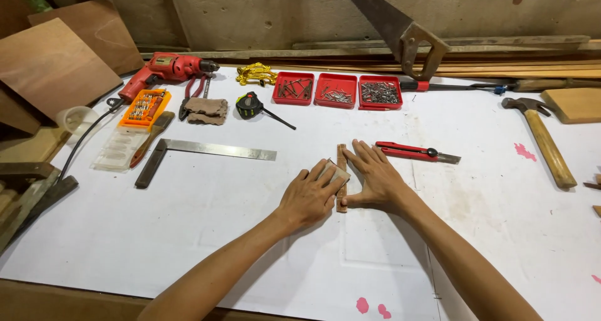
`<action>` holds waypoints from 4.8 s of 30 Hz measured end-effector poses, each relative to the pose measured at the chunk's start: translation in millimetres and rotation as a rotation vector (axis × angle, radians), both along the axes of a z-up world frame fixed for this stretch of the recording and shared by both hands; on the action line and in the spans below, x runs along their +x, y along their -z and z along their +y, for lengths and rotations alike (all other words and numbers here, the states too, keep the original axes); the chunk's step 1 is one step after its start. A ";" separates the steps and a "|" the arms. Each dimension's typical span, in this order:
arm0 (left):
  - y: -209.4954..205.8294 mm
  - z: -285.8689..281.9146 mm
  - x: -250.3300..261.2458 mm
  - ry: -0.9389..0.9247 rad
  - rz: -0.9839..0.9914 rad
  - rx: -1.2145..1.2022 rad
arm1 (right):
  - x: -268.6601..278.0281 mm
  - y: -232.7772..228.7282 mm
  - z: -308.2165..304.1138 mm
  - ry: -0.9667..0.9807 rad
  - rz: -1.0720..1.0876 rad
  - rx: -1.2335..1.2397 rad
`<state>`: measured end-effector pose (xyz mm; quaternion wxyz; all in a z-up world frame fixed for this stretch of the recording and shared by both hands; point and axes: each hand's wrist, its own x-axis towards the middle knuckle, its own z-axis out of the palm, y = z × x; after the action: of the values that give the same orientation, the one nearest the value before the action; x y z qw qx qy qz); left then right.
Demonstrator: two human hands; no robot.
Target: The person is measuring a piece of wood using a measuring tape and marking it with a pencil.
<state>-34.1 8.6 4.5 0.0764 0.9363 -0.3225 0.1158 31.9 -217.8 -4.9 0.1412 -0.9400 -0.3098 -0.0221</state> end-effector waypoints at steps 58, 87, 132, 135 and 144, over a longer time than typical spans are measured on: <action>10.6 -14.4 90.6 -0.086 -0.084 -0.001 | 13.3 16.0 -3.8 -0.003 0.020 -0.036; 6.9 -6.3 63.7 -0.049 -0.005 -0.025 | 4.7 0.2 0.0 0.002 0.048 -0.044; 11.5 -15.7 91.1 -0.080 -0.030 -0.027 | 7.7 -0.9 0.4 -0.002 0.034 -0.037; 17.4 -16.9 95.8 -0.088 -0.020 -0.044 | 12.1 8.1 -1.1 -0.013 -0.007 -0.059; 3.3 -9.1 40.8 -0.041 0.001 -0.081 | 5.4 3.0 -0.4 0.000 0.020 -0.007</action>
<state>6.7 -0.5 1.1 0.1120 0.9389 -0.2984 0.1297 37.3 -218.2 -8.0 0.1410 -0.9407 -0.3083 -0.0116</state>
